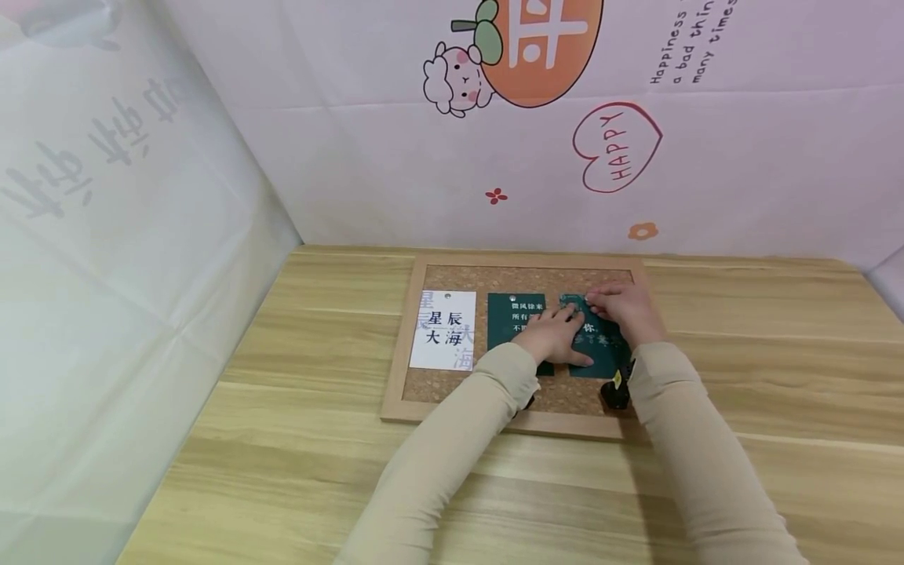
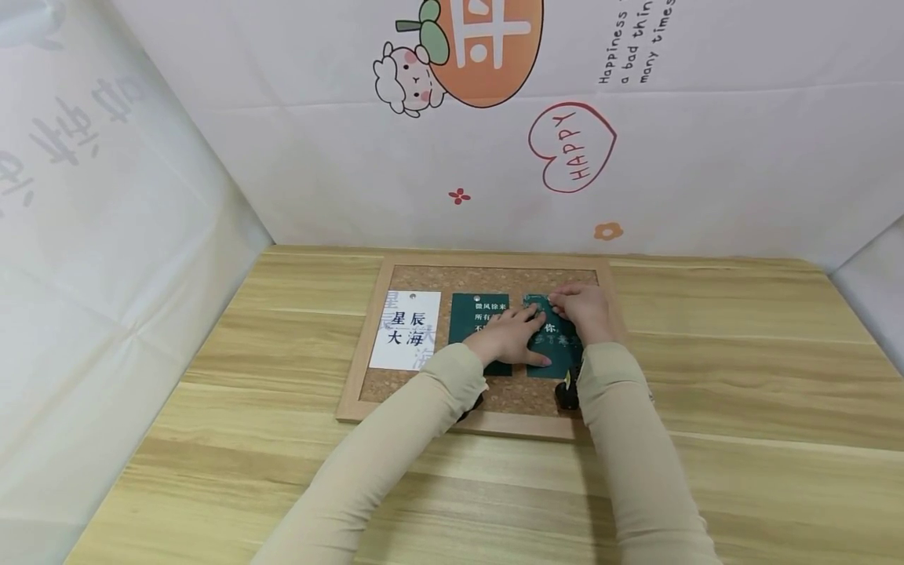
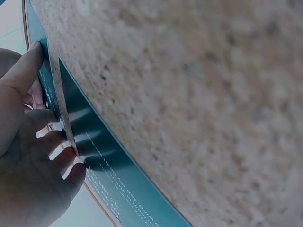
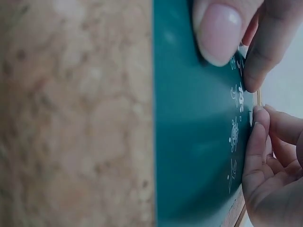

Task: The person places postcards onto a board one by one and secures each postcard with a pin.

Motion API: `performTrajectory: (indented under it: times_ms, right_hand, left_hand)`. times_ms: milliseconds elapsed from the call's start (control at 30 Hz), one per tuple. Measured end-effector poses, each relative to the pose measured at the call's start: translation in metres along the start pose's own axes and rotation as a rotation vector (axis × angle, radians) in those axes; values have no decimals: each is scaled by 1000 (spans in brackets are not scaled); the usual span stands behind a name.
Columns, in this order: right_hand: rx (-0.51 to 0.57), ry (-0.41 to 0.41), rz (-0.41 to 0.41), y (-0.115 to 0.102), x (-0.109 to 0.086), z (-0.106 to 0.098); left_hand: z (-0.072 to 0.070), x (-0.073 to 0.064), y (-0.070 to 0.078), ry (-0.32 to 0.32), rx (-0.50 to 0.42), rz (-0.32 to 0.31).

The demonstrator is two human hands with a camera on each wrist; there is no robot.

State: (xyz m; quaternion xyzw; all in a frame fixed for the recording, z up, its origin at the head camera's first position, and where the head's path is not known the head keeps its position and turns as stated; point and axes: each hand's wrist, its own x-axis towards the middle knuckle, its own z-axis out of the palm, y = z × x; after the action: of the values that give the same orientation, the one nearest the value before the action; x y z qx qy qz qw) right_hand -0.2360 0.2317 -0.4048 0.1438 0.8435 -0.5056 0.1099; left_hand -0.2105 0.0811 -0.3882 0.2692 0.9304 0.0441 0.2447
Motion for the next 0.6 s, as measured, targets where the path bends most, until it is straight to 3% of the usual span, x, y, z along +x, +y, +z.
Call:
performTrajectory:
  times_ms: [200,600]
  right_hand:
    - [-22,4,15,1,2,2]
    - [38,-12,40,-2,3,0]
  left_hand:
    - [1,1,1,-2,8,-4]
    - [1,2,-1,-8,13,-7]
